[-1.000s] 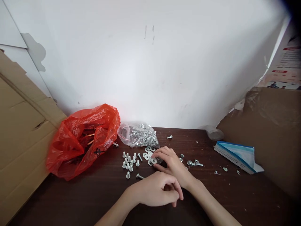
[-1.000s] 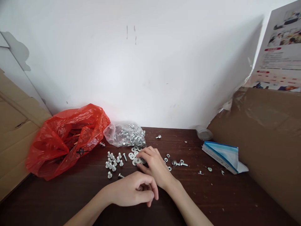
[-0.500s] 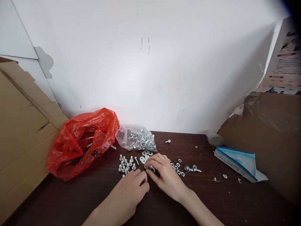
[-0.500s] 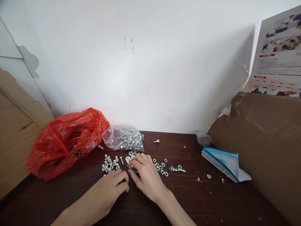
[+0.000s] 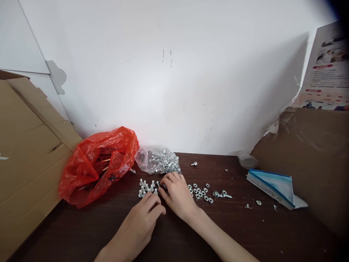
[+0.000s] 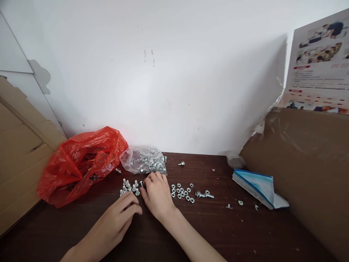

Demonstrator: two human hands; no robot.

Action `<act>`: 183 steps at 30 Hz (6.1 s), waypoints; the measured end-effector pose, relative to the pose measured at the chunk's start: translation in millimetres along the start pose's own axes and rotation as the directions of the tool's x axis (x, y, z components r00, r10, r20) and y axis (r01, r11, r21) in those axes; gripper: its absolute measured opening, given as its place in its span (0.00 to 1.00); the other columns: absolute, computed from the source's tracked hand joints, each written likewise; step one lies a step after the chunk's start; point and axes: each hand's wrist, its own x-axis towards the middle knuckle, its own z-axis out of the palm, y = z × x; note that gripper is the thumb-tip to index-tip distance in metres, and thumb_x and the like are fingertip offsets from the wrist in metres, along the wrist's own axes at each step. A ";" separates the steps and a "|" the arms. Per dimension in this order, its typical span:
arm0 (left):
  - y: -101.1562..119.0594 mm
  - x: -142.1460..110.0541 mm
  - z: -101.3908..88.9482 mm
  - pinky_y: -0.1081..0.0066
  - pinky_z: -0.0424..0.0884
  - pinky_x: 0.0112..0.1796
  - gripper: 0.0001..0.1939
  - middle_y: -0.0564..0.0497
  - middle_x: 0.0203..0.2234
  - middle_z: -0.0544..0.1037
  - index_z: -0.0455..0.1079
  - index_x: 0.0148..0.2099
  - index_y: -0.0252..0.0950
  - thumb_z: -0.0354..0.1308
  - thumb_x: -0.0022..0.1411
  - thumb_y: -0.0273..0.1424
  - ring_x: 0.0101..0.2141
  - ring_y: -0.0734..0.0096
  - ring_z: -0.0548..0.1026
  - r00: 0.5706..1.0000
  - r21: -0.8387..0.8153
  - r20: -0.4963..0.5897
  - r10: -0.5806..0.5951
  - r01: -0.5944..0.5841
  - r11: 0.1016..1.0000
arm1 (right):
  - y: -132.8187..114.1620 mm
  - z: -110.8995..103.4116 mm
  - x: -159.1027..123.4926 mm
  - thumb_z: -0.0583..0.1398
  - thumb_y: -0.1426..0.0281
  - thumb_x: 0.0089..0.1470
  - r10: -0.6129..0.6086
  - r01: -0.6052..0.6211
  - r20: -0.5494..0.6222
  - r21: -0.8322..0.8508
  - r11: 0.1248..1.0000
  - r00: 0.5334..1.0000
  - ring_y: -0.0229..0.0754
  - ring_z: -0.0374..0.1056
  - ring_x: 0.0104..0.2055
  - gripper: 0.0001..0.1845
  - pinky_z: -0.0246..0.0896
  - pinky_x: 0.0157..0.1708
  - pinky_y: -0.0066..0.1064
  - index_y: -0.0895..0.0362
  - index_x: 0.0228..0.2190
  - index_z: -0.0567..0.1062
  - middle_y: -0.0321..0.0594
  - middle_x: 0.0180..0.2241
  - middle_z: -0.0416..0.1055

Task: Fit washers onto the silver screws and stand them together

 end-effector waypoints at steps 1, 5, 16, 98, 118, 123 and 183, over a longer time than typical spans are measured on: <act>-0.9 -2.2 -0.6 0.68 0.69 0.41 0.16 0.49 0.37 0.71 0.67 0.39 0.36 0.42 0.63 0.14 0.40 0.68 0.68 1.000 -0.017 -0.016 -0.013 0.013 1.000 | -2.4 3.8 3.1 0.58 0.72 0.58 0.012 -0.012 0.006 -0.040 0.999 1.000 0.51 0.65 0.44 0.05 0.59 0.45 0.45 0.59 0.33 0.75 0.47 0.39 0.73; -2.7 -9.4 -2.3 0.70 0.69 0.39 0.16 0.49 0.38 0.70 0.66 0.40 0.36 0.43 0.62 0.14 0.39 0.69 0.68 0.998 -0.042 -0.057 -0.037 0.034 0.999 | -6.7 13.4 9.9 0.58 0.74 0.57 0.030 -0.028 0.020 -0.121 0.992 0.999 0.53 0.64 0.45 0.05 0.59 0.44 0.45 0.60 0.32 0.75 0.50 0.40 0.72; -5.9 -4.8 3.0 0.66 0.71 0.43 0.17 0.49 0.38 0.73 0.68 0.40 0.37 0.44 0.61 0.14 0.41 0.67 0.70 1.000 0.023 -0.007 -0.005 0.005 1.000 | 4.2 -1.0 3.7 0.58 0.75 0.58 -0.006 0.006 -0.018 0.011 1.000 1.000 0.46 0.64 0.40 0.05 0.55 0.45 0.42 0.56 0.32 0.73 0.40 0.33 0.74; 6.6 75.0 19.0 0.60 0.67 0.53 0.17 0.44 0.48 0.71 0.64 0.56 0.38 0.51 0.65 0.24 0.51 0.63 0.69 0.895 -0.101 -0.423 0.140 -0.200 0.975 | 40.6 -49.3 -45.3 0.56 0.64 0.59 0.394 -0.151 -0.390 0.525 0.838 0.832 0.43 0.70 0.36 0.08 0.64 0.38 0.34 0.55 0.34 0.72 0.41 0.35 0.75; -2.8 95.1 61.5 0.69 0.76 0.39 0.09 0.46 0.38 0.77 0.76 0.41 0.36 0.58 0.60 0.33 0.40 0.67 0.76 0.877 -0.723 -0.334 -0.344 -0.005 0.690 | 35.3 -13.8 -41.6 0.58 0.63 0.56 0.509 -0.155 -0.294 0.729 0.667 0.809 0.43 0.72 0.37 0.10 0.67 0.42 0.35 0.56 0.35 0.74 0.42 0.36 0.76; -2.4 94.6 61.9 0.69 0.75 0.39 0.08 0.46 0.37 0.78 0.76 0.38 0.35 0.59 0.59 0.31 0.41 0.67 0.76 0.880 -0.733 -0.337 -0.334 -0.023 0.679 | 38.8 -12.0 -41.8 0.63 0.62 0.51 0.555 -0.170 -0.197 0.825 0.540 0.808 0.44 0.73 0.38 0.13 0.67 0.43 0.36 0.57 0.35 0.76 0.44 0.36 0.77; 7.8 88.5 53.7 0.73 0.61 0.31 0.07 0.54 0.28 0.71 0.65 0.40 0.37 0.55 0.57 0.28 0.28 0.74 0.67 0.949 -0.507 -0.187 -0.253 0.127 0.853 | 40.3 -19.2 -41.6 0.70 0.65 0.40 0.620 -0.116 0.017 0.986 0.120 0.785 0.35 0.67 0.27 0.12 0.63 0.33 0.31 0.57 0.28 0.77 0.34 0.25 0.74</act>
